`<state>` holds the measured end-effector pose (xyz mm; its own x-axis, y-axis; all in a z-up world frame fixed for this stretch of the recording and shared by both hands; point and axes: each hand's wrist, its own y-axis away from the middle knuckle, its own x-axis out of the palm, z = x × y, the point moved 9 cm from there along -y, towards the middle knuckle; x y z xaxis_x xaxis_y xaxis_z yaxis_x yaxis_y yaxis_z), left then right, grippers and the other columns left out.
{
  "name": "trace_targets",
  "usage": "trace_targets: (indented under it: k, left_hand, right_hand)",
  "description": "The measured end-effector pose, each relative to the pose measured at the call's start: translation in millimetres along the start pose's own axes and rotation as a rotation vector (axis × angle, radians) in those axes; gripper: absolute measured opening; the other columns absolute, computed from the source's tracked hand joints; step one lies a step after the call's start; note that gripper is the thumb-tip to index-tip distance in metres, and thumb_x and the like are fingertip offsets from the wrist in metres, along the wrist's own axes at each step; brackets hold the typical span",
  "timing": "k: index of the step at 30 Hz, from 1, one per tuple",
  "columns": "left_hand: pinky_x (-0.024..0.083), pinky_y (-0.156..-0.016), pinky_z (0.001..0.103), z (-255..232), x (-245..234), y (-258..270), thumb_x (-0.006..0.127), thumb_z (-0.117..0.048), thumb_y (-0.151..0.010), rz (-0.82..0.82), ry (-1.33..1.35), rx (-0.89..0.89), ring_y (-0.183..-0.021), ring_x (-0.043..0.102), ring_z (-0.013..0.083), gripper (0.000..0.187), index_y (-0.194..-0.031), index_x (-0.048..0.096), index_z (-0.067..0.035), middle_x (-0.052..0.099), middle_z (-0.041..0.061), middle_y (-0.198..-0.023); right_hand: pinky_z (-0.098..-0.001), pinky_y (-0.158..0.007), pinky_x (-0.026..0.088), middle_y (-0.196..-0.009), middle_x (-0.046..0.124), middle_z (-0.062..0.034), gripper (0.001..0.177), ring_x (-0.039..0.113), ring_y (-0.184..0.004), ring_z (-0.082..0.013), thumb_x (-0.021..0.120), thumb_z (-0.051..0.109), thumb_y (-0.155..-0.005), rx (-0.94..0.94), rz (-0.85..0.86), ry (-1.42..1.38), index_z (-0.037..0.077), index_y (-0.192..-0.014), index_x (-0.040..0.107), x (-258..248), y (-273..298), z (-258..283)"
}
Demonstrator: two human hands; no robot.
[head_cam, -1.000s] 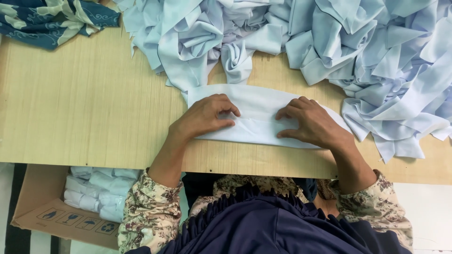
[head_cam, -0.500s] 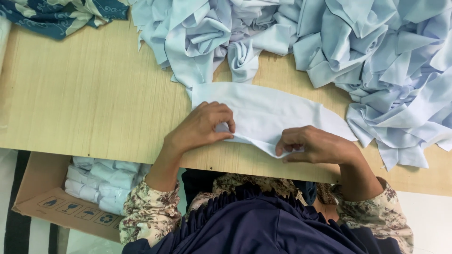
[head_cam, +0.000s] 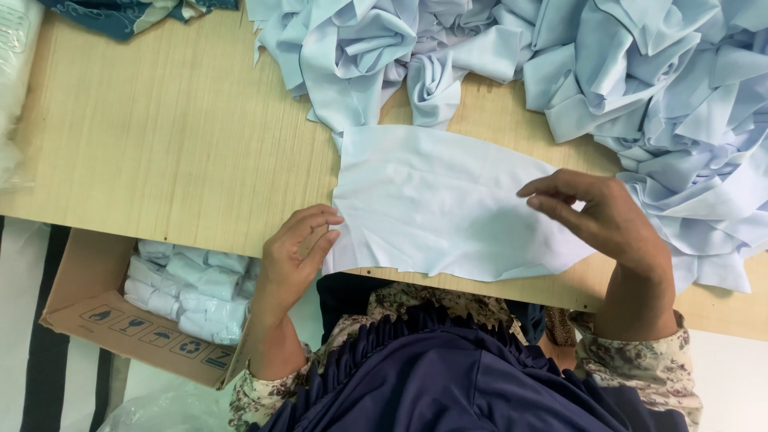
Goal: Folding white fabric pieces and packing them into small plastic bags
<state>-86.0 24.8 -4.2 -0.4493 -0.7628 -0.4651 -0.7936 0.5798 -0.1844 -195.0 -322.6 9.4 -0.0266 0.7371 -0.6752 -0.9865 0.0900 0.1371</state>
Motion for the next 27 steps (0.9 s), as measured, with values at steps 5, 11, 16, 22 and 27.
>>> trace_targets:
  k: [5,11,16,22,27]
  left_hand:
    - [0.028,-0.125,0.057,3.9,52.2,0.5,0.063,-0.026,-0.105,0.042,-0.264,0.190,-0.152,0.033,0.0346,0.045,-0.145,0.050,-0.011,0.038,0.011,-0.159]
    - [0.000,-0.115,0.075,8.4,91.2,10.0,0.054,-0.058,-0.102,0.185,-0.556,0.173,-0.155,0.016,0.0411,0.071,-0.160,0.037,-0.020,0.026,0.022,-0.167]
    - [-0.001,-0.115,0.074,10.7,85.0,29.2,0.050,-0.062,-0.101,0.213,-0.591,0.136,-0.154,0.019,0.0414,0.072,-0.159,0.039,-0.021,0.026,0.019,-0.168]
    - [-0.003,-0.117,0.070,18.4,85.6,40.9,0.047,-0.068,-0.099,0.249,-0.609,0.121,-0.156,0.015,0.0376,0.074,-0.160,0.037,-0.026,0.021,0.013,-0.170]
    - [-0.005,-0.118,0.067,21.5,81.9,39.3,0.043,-0.065,-0.102,0.248,-0.563,0.094,-0.156,0.016,0.0334,0.067,-0.158,0.041,-0.028,0.023,0.009,-0.170]
  right_hand:
    - [-0.0264,-0.073,0.049,-0.098,0.073,-0.0052,0.019,0.059,-0.076,-0.0131,0.070,0.016,-0.099,-0.068,-0.149,0.024,0.008,-0.115,0.076,-10.3,-2.6,2.8]
    - [-0.0548,-0.101,0.045,-0.130,0.065,-0.0161,0.041,0.059,-0.121,-0.0351,0.071,0.030,-0.094,-0.224,-0.130,0.205,0.014,-0.132,0.070,40.2,1.7,14.0]
    - [-0.0566,-0.126,0.012,-0.164,0.040,-0.0123,0.069,0.025,-0.156,-0.0327,0.048,0.067,-0.096,-0.171,-0.037,0.556,0.028,-0.153,0.051,97.0,25.6,-6.9]
    - [-0.0482,-0.129,-0.008,-0.173,0.020,0.0063,0.068,0.002,-0.162,-0.0208,0.020,0.077,-0.097,-0.005,-0.039,0.748,0.048,-0.156,0.036,97.2,55.1,-53.7]
    - [-0.0473,-0.128,-0.010,-0.175,0.017,0.0048,0.068,0.000,-0.163,-0.0193,0.022,0.075,-0.100,0.163,-0.103,0.666,0.043,-0.158,0.036,68.3,75.3,-81.5]
